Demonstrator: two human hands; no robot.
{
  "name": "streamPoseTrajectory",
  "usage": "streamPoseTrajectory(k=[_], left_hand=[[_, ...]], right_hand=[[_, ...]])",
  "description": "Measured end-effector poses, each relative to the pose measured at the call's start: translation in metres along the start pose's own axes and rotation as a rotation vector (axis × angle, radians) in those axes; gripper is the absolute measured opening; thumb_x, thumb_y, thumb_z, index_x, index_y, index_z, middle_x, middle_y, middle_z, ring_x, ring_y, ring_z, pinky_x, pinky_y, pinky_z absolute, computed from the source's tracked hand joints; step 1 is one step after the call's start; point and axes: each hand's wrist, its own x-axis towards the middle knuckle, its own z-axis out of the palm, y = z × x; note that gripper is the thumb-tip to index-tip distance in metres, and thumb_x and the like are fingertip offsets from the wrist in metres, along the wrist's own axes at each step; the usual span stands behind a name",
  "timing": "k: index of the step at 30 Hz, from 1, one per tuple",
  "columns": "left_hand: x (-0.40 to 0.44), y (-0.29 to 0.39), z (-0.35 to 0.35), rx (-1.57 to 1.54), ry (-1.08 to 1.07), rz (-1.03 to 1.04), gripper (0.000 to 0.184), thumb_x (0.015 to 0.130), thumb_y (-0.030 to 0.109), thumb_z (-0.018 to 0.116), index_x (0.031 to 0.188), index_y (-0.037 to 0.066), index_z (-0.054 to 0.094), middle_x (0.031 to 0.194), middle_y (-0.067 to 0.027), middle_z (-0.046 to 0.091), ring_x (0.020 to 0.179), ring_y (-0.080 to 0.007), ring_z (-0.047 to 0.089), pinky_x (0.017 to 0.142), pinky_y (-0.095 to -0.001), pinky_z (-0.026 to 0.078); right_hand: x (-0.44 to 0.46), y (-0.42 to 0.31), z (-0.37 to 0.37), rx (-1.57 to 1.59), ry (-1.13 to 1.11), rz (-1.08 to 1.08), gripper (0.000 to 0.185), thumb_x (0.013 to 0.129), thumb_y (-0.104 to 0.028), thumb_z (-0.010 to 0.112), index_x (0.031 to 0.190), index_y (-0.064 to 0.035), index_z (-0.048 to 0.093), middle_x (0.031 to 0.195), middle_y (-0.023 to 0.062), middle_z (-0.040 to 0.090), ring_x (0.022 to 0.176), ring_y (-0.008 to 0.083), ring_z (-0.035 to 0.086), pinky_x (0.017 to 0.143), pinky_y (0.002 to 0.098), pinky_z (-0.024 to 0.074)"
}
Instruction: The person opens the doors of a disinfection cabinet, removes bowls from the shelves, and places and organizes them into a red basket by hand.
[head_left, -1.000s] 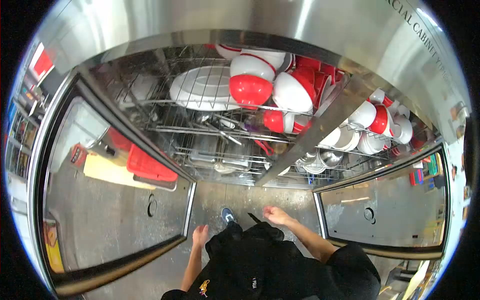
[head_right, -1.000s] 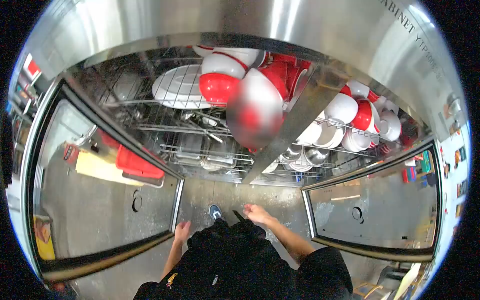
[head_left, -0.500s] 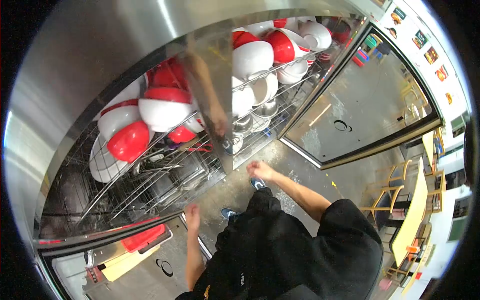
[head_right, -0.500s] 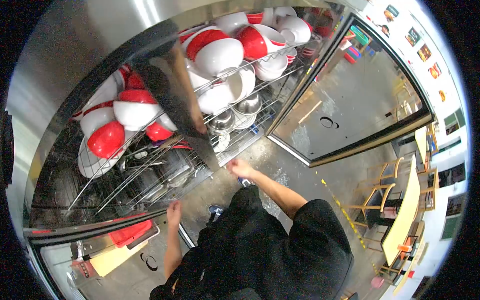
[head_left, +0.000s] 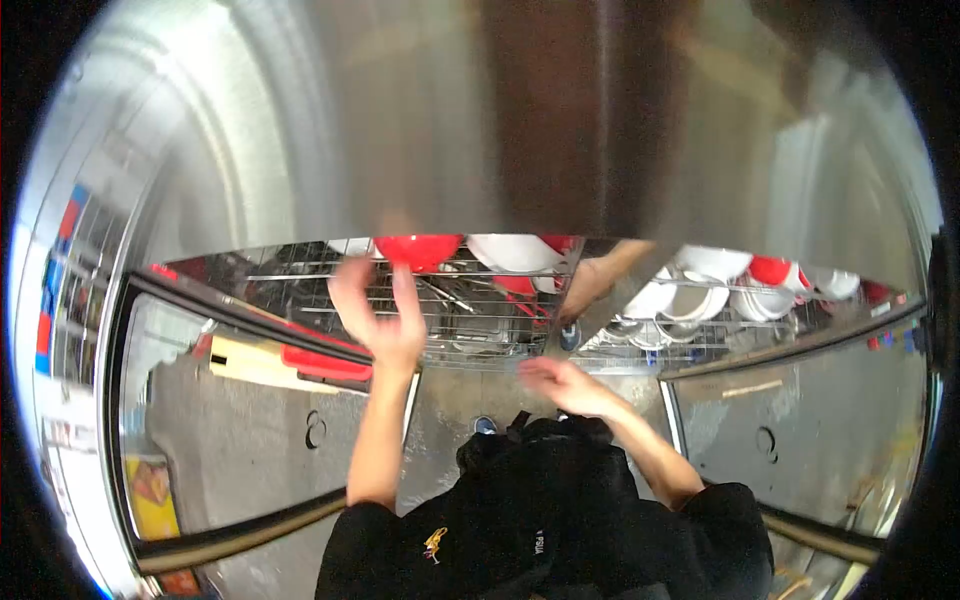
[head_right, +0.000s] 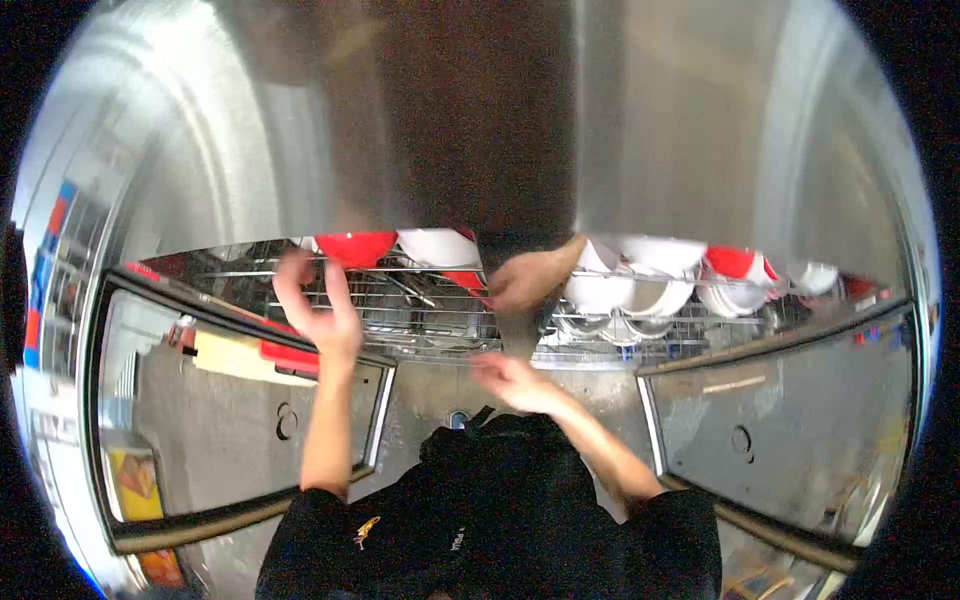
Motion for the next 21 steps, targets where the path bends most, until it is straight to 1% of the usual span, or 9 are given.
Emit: streamPoseTrajectory(k=[2, 5, 9, 13, 17, 18, 19, 20, 21], left_hand=[[0.041, -0.003, 0.015, -0.037, -0.081, -0.033, 0.035, 0.084, 0.016, 0.068, 0.113, -0.001, 0.058, 0.110, -0.0169, 0.058, 0.101, -0.0342, 0.055, 0.091, -0.0427, 0.041], [0.088, 0.021, 0.013, 0.305, -0.739, -0.206, 0.034, 0.081, 0.027, 0.070, 0.107, 0.006, 0.066, 0.104, -0.0166, 0.066, 0.099, -0.0327, 0.062, 0.087, -0.0402, 0.047], [0.110, 0.019, 0.017, 0.029, -0.708, 0.020, 0.038, 0.080, 0.035, 0.072, 0.105, 0.007, 0.068, 0.098, -0.0139, 0.069, 0.092, -0.0295, 0.065, 0.082, -0.0383, 0.050], [0.130, -0.005, 0.027, -0.266, -1.003, -0.121, 0.048, 0.077, 0.040, 0.077, 0.105, 0.003, 0.067, 0.100, -0.0130, 0.069, 0.092, -0.0238, 0.066, 0.083, -0.0367, 0.051], [0.135, -0.025, 0.038, -0.461, -1.031, -0.185, 0.053, 0.080, 0.032, 0.077, 0.114, -0.005, 0.060, 0.106, -0.0174, 0.066, 0.096, -0.0222, 0.065, 0.085, -0.0320, 0.052], [0.138, -0.020, 0.034, -0.519, -1.071, -0.289, 0.055, 0.080, 0.031, 0.077, 0.117, -0.004, 0.057, 0.109, -0.0169, 0.065, 0.098, -0.0217, 0.064, 0.086, -0.0320, 0.052], [0.140, -0.020, 0.030, -0.575, -1.112, -0.395, 0.057, 0.080, 0.031, 0.077, 0.120, -0.004, 0.055, 0.112, -0.0165, 0.064, 0.100, -0.0212, 0.063, 0.086, -0.0320, 0.052], [0.144, -0.030, 0.035, -0.610, -1.123, -0.239, 0.060, 0.081, 0.031, 0.075, 0.124, -0.003, 0.051, 0.116, -0.0152, 0.062, 0.103, -0.0200, 0.061, 0.087, -0.0322, 0.051], [0.146, -0.034, 0.037, -0.623, -1.136, -0.228, 0.060, 0.081, 0.031, 0.075, 0.124, -0.003, 0.051, 0.116, -0.0152, 0.062, 0.103, -0.0200, 0.061, 0.087, -0.0322, 0.051]], right_hand=[[0.006, -0.055, 0.011, -0.065, -0.106, -0.162, 0.043, 0.096, -0.019, 0.058, 0.133, -0.0018, 0.048, 0.120, 0.0115, 0.061, 0.105, 0.0158, 0.060, 0.091, 0.0308, 0.0477], [0.018, -0.101, 0.019, -0.061, -0.216, -0.303, 0.045, 0.096, -0.021, 0.057, 0.135, -0.0026, 0.045, 0.123, 0.0133, 0.060, 0.108, 0.0189, 0.060, 0.091, 0.0325, 0.0484], [0.033, -0.149, 0.030, -0.160, -0.199, -0.313, 0.049, 0.097, -0.026, 0.055, 0.137, -0.0016, 0.041, 0.125, 0.0161, 0.058, 0.105, 0.0236, 0.062, 0.087, 0.0351, 0.0518], [0.044, -0.173, 0.046, -0.122, -0.014, -0.492, 0.055, 0.096, -0.024, 0.056, 0.140, -0.0001, 0.034, 0.129, 0.0194, 0.052, 0.109, 0.0242, 0.060, 0.085, 0.0347, 0.0527], [0.038, -0.200, 0.058, 0.034, 0.123, -0.562, 0.057, 0.094, -0.013, 0.058, 0.145, -0.0050, 0.032, 0.136, 0.0129, 0.049, 0.119, 0.0205, 0.054, 0.097, 0.0366, 0.0469], [0.035, -0.216, 0.062, 0.028, 0.175, -0.532, 0.058, 0.094, -0.010, 0.059, 0.145, -0.0041, 0.032, 0.138, 0.0131, 0.046, 0.124, 0.0221, 0.050, 0.100, 0.0377, 0.0451], [0.043, -0.220, 0.067, 0.039, 0.234, -0.664, 0.058, 0.094, -0.011, 0.058, 0.144, -0.0014, 0.031, 0.141, 0.0148, 0.043, 0.129, 0.0249, 0.045, 0.105, 0.0392, 0.0403], [0.048, -0.225, 0.068, -0.002, 0.317, -0.683, 0.058, 0.094, -0.013, 0.059, 0.144, -0.0002, 0.031, 0.142, 0.0158, 0.041, 0.131, 0.0256, 0.043, 0.108, 0.0398, 0.0375], [0.053, -0.231, 0.068, -0.042, 0.403, -0.705, 0.059, 0.094, -0.014, 0.059, 0.143, 0.0010, 0.030, 0.143, 0.0167, 0.040, 0.133, 0.0264, 0.040, 0.110, 0.0405, 0.0347]])
